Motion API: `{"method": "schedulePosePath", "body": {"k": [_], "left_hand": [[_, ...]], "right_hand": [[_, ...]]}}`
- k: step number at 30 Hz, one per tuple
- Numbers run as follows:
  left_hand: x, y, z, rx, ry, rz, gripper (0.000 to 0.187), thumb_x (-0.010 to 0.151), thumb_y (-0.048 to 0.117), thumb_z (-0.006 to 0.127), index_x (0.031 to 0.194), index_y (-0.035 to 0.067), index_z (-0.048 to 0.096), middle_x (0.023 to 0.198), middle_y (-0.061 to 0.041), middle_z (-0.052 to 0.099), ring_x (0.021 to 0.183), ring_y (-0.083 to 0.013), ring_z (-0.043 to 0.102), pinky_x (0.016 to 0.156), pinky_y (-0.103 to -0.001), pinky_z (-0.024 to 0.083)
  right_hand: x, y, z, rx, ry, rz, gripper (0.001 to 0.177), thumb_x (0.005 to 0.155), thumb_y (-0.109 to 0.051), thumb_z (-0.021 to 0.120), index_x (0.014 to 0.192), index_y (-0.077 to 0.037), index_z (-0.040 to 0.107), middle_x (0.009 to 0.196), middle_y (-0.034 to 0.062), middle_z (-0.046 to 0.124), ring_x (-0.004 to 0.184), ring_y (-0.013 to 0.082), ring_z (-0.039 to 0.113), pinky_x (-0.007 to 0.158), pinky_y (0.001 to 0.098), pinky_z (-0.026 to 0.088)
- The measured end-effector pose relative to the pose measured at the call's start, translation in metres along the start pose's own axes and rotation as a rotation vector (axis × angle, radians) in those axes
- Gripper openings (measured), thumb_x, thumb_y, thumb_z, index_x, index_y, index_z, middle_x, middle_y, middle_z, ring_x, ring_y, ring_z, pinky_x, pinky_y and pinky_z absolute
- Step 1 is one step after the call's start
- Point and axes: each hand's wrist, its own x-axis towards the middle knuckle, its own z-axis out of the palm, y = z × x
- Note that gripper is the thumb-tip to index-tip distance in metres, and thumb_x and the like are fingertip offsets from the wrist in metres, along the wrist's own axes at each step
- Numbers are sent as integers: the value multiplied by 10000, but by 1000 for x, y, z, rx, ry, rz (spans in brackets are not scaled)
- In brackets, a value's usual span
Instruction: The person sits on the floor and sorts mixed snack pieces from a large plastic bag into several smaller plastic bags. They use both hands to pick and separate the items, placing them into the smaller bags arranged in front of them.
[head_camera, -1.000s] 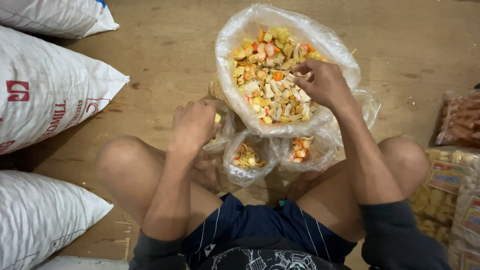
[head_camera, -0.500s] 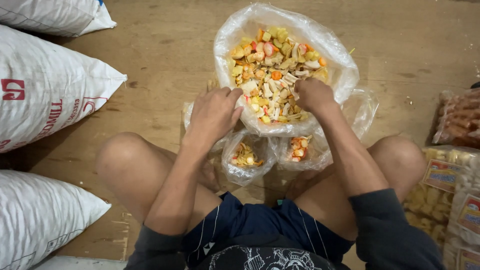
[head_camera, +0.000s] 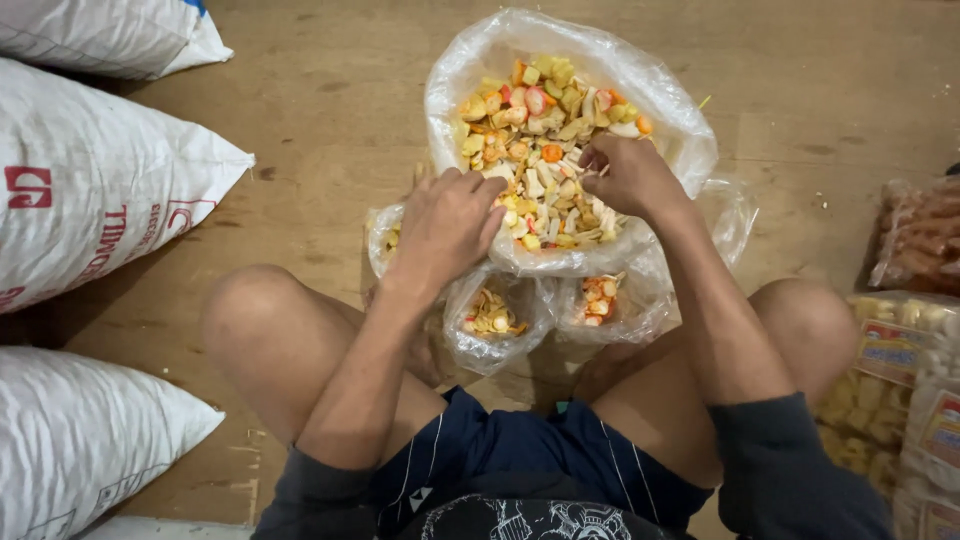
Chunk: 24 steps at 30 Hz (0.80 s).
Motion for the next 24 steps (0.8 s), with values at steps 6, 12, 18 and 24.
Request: {"method": "schedulePosePath", "body": {"k": [6,12,18,24], "left_hand": [[18,23,57,-61,32,7,248,937,379,665,1097,198,722,847,-24,660,867,-259,677,732,-417,497],[45,61,43,-305,-4,14,254,945,370,672,1006,143,767,790,-60,702,819,-319,692,697,-460,513],[65,82,68,-353,-1,57,251,951,379,687,975,142,768,786,-71,713,830,-323,710,711,-452,531],[84,43,90,-143,-182,-139,244,921,367,721,1051,166,765,874,-75,719,920,-346,716,765,-507,566]], "right_hand": [[-35,-12,-35,484,-29,-36,278,860,-125,775,1120,-48,712,925,130,738,803,183,715,659,304,594],[-59,8,-48,760,-60,-176,309,854,-21,786,1146,-9,686,969,54,697,847,128,679,706,267,605],[-86,40,-62,856,46,-52,310,837,-63,821,1123,-39,706,936,39,711,816,127,693,673,231,576],[-107,99,-76,508,168,182,331,814,-163,851,1119,-84,748,989,96,723,866,186,702,730,327,570]]}}
